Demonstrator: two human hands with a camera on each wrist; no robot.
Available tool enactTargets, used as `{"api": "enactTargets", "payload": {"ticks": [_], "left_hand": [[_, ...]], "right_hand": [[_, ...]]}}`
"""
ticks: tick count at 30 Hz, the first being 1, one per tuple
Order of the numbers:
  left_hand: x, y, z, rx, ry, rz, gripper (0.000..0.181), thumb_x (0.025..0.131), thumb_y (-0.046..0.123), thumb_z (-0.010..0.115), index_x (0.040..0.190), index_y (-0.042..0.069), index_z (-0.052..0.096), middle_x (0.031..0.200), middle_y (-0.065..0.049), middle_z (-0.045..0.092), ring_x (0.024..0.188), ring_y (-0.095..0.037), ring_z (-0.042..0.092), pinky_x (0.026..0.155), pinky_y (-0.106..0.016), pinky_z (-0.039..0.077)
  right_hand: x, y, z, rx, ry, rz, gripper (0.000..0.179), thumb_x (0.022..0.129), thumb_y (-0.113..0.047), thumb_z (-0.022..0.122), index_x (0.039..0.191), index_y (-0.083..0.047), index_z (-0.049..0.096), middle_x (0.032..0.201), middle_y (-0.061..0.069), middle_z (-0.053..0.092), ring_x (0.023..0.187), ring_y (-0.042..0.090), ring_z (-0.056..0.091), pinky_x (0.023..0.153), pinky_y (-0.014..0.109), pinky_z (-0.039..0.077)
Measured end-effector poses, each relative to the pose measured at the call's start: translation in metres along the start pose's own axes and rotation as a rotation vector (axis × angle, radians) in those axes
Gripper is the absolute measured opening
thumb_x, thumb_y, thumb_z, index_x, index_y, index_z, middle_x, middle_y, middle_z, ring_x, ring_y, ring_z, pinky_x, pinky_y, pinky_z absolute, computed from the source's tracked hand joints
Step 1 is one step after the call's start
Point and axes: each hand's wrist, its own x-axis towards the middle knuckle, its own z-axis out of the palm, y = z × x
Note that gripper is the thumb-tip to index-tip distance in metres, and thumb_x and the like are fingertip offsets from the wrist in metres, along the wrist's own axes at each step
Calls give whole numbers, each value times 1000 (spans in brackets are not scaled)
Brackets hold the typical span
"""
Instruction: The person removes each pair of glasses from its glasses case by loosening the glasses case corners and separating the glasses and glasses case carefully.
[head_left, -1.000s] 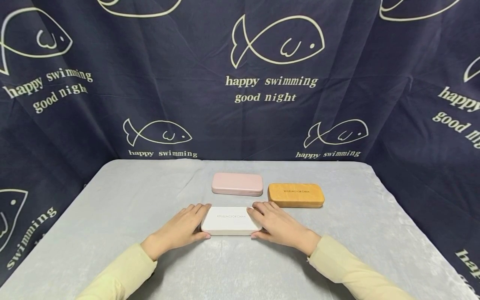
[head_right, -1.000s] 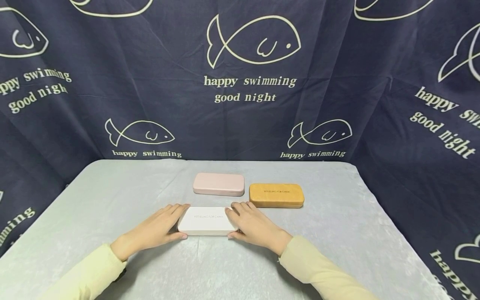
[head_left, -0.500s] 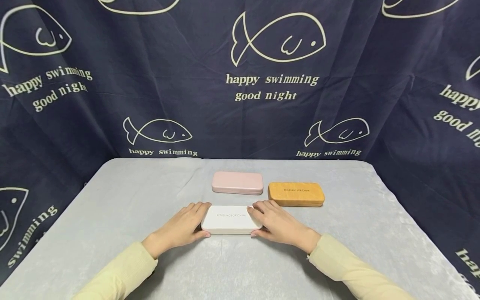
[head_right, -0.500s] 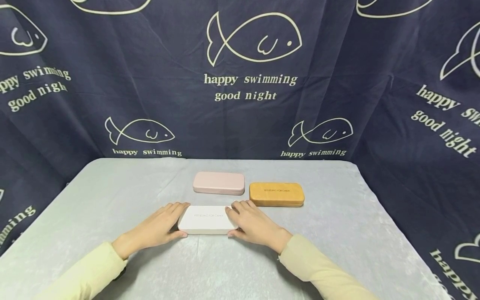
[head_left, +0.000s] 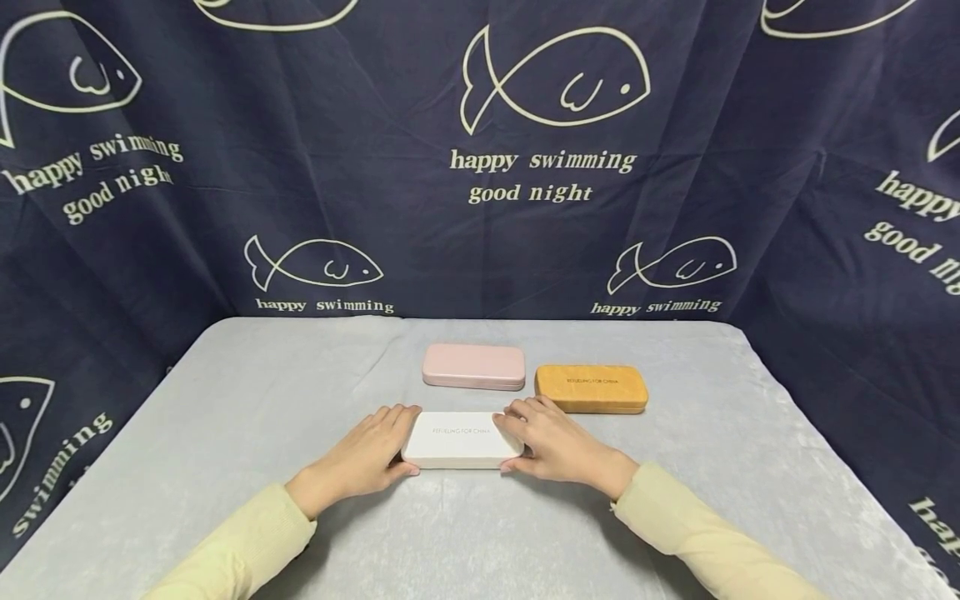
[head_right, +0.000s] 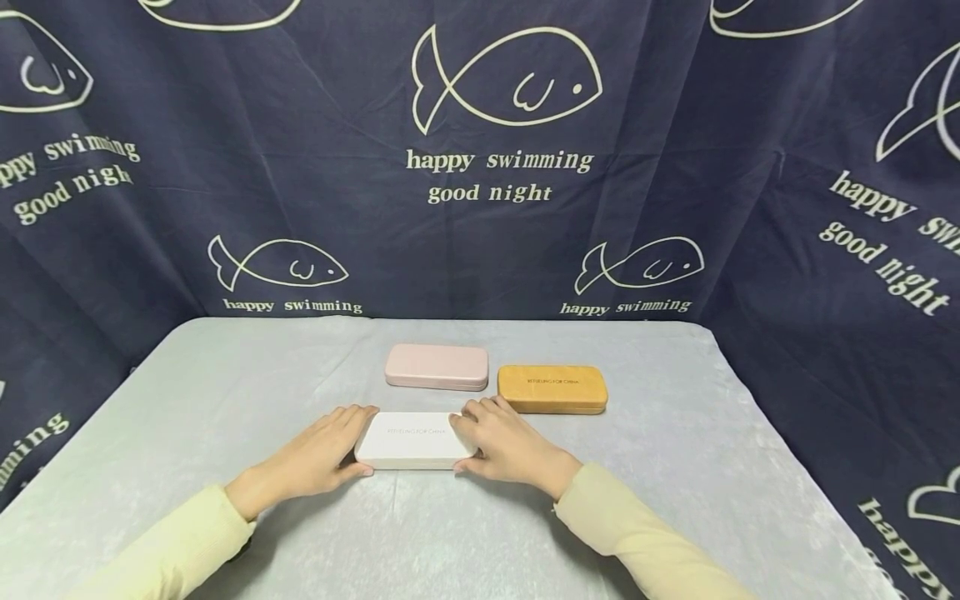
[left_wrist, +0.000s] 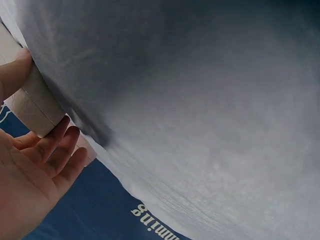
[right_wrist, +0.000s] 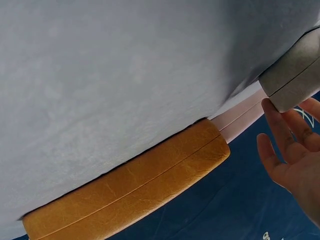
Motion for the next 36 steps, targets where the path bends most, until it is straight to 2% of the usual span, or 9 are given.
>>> {"api": "enactTargets", "payload": {"ticks": [9,16,21,28,36], "left_hand": [[1,1,0,41,12,8,72,75,38,72,126,-2,41,108,-10,56,89,-21,51,76,-36,45],[1,2,0,71,20,-3,72,74,38,73,125,-2,42,105,-10,55,88,-21,51,75,-36,46],[1,3,1,63,11,-13,73,74,38,73,125,-2,41,105,-10,55,88,-21,51,78,-37,46],[2,1,3,45,15,-15,75,73,38,74,126,-3,41,105,-11,55,89,-23,51,82,-38,46],[2,1,2,29,21,-22,76,72,37,74,126,-3,40,106,-12,55,91,-23,52,84,-39,46]], "right_hand": [[2,2,-3,28,-23,25,59,71,-46,73,115,-8,61,103,4,61,93,19,58,89,43,43],[3,4,-3,75,-46,68,59,71,-46,73,116,-9,61,105,3,61,98,20,57,95,51,40],[3,5,-2,88,-29,74,58,69,-46,74,113,-10,62,102,1,62,95,16,57,92,46,43],[5,9,-1,68,-3,47,55,68,-45,73,110,-10,64,99,-1,63,89,13,57,79,32,45],[10,14,-4,107,-20,9,51,71,-43,73,109,-9,65,98,-2,64,86,11,57,77,30,44]]}}
